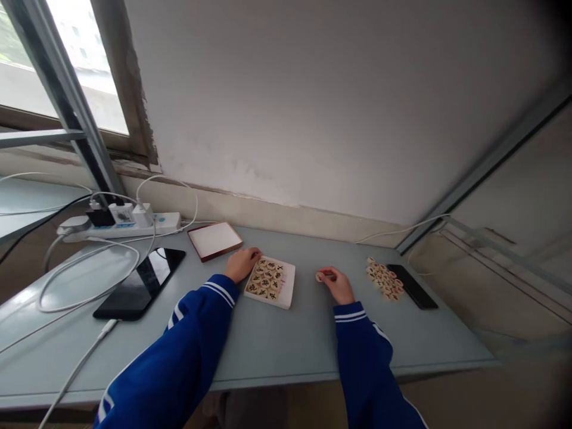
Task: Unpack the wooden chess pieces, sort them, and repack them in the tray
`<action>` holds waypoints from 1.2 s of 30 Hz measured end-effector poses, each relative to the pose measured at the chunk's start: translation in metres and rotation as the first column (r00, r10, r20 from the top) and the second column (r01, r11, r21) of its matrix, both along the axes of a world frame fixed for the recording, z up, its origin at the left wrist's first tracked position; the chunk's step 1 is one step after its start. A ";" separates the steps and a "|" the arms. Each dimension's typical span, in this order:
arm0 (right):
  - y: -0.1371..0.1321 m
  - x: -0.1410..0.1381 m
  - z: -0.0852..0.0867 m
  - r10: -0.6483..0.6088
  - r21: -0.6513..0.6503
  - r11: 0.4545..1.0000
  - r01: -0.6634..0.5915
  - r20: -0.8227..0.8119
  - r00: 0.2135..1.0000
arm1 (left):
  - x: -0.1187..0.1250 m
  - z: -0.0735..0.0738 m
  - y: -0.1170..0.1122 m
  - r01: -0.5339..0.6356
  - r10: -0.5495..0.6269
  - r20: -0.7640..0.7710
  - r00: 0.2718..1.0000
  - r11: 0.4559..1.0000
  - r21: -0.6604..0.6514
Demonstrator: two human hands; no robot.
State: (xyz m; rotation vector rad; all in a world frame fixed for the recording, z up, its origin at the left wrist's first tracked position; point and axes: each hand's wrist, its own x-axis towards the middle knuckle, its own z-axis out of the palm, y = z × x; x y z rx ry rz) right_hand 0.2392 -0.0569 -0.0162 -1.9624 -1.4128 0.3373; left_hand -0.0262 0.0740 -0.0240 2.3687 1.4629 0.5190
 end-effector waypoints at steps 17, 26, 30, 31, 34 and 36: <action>-0.001 0.109 -0.036 -0.188 -0.056 0.950 0.308 0.685 0.704 | 0.000 0.003 -0.002 -0.009 0.009 -0.004 1.000 0.999 -0.033; -0.004 0.077 0.002 -0.153 0.236 0.972 -0.003 0.636 0.757 | 0.000 0.005 -0.003 0.004 -0.004 0.000 1.000 1.000 -0.019; 0.025 -0.009 0.022 0.277 0.063 0.922 -0.381 0.581 0.765 | 0.001 0.004 -0.004 -0.012 0.011 -0.003 1.000 1.000 -0.029; 0.031 -0.026 0.025 0.364 -0.007 0.900 -0.437 0.566 0.740 | 0.001 0.004 -0.004 -0.015 0.015 -0.003 1.000 0.999 -0.029; 0.043 -0.058 0.028 0.509 -0.189 0.853 -0.486 0.502 0.699 | 0.001 0.003 -0.005 -0.014 0.014 -0.006 1.000 1.000 -0.019; 0.047 -0.066 0.027 0.520 -0.242 0.853 -0.463 0.488 0.701 | 0.001 0.003 -0.005 -0.011 0.011 -0.006 1.000 1.000 -0.010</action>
